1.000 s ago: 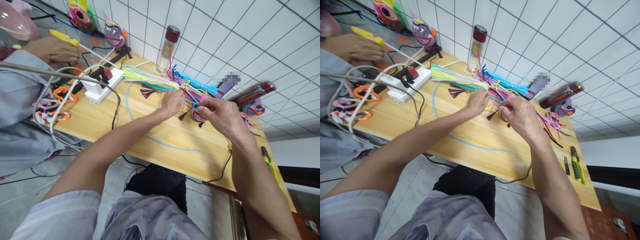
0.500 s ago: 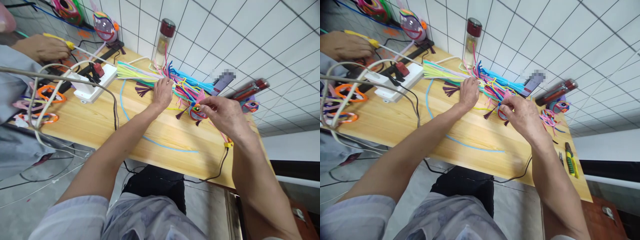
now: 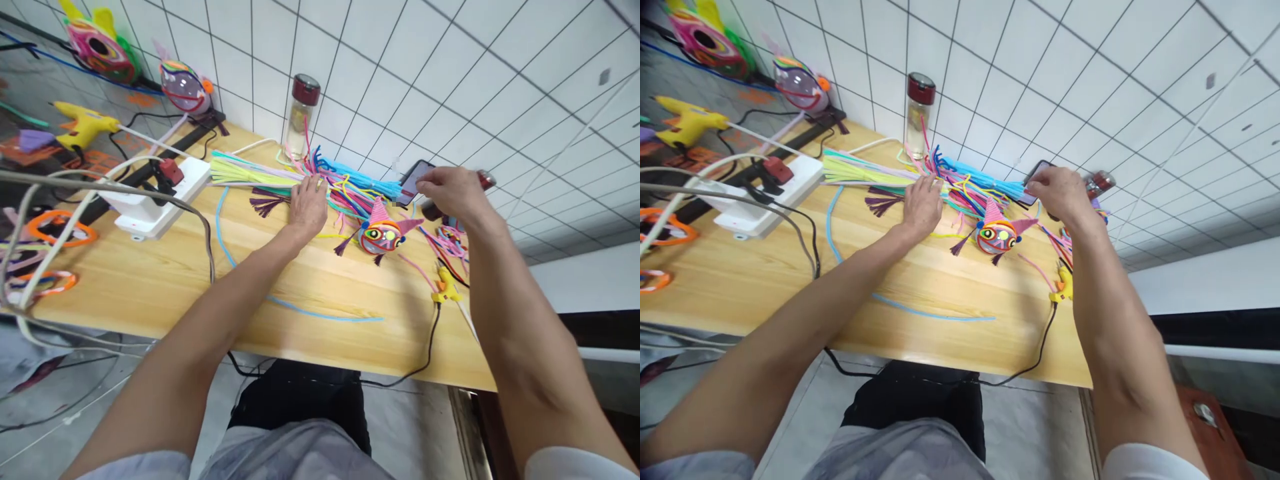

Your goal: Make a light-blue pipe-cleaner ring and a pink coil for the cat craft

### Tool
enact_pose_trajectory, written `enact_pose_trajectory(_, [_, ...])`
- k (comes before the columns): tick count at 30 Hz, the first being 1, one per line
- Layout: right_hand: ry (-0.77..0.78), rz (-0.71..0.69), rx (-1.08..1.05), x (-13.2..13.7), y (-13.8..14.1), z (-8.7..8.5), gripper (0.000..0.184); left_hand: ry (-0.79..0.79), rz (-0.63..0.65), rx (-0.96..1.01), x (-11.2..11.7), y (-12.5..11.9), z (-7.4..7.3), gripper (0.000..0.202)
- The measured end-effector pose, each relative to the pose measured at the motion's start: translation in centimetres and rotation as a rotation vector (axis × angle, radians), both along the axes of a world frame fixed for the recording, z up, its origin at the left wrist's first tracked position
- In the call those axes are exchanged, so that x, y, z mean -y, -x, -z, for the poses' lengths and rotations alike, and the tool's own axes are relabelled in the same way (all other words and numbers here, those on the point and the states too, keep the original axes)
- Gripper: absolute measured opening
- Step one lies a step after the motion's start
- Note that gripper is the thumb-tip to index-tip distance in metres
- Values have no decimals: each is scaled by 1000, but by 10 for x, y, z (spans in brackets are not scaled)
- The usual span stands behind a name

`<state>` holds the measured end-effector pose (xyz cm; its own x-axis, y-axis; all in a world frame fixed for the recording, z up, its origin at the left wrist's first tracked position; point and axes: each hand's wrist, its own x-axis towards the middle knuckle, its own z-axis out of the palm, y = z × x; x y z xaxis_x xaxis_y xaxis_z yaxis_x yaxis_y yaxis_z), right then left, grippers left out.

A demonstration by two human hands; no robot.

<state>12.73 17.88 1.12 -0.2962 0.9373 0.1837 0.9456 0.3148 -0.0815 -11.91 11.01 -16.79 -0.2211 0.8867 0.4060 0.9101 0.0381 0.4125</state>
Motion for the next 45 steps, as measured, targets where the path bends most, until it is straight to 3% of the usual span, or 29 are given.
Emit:
enact_pose_trajectory(4, [44,81,108,-43,-22,21,30,-12,106,-45,-23,-8,-14,52])
enact_pose_trajectory(14, [69,-14,181,-120,-24,81,38,69,365,-157,-115,-41,-20,52])
enact_pose_trajectory(18, [71,3,253,-136,-22,96,37,172,388,-200,-137,-50,-15,57])
enact_pose_trajectory(23, [66,-2,238,-138,-21,104,33,194,358,-181,-149,-50,-4,55])
enact_pose_trajectory(29, [13,65,213,-134,-32,103,31,187,318,-180,-147,-50,1,53])
enact_pose_trajectory(35, [-7,171,278,-118,-80,84,32,197,326,-111,-147,-50,5,54])
enact_pose_trajectory(41, [-23,326,296,-67,-150,47,40,208,312,-118,-150,-51,7,51])
enact_pose_trajectory(45, [-51,416,225,-17,-198,25,40,221,329,10,-153,-46,-6,49])
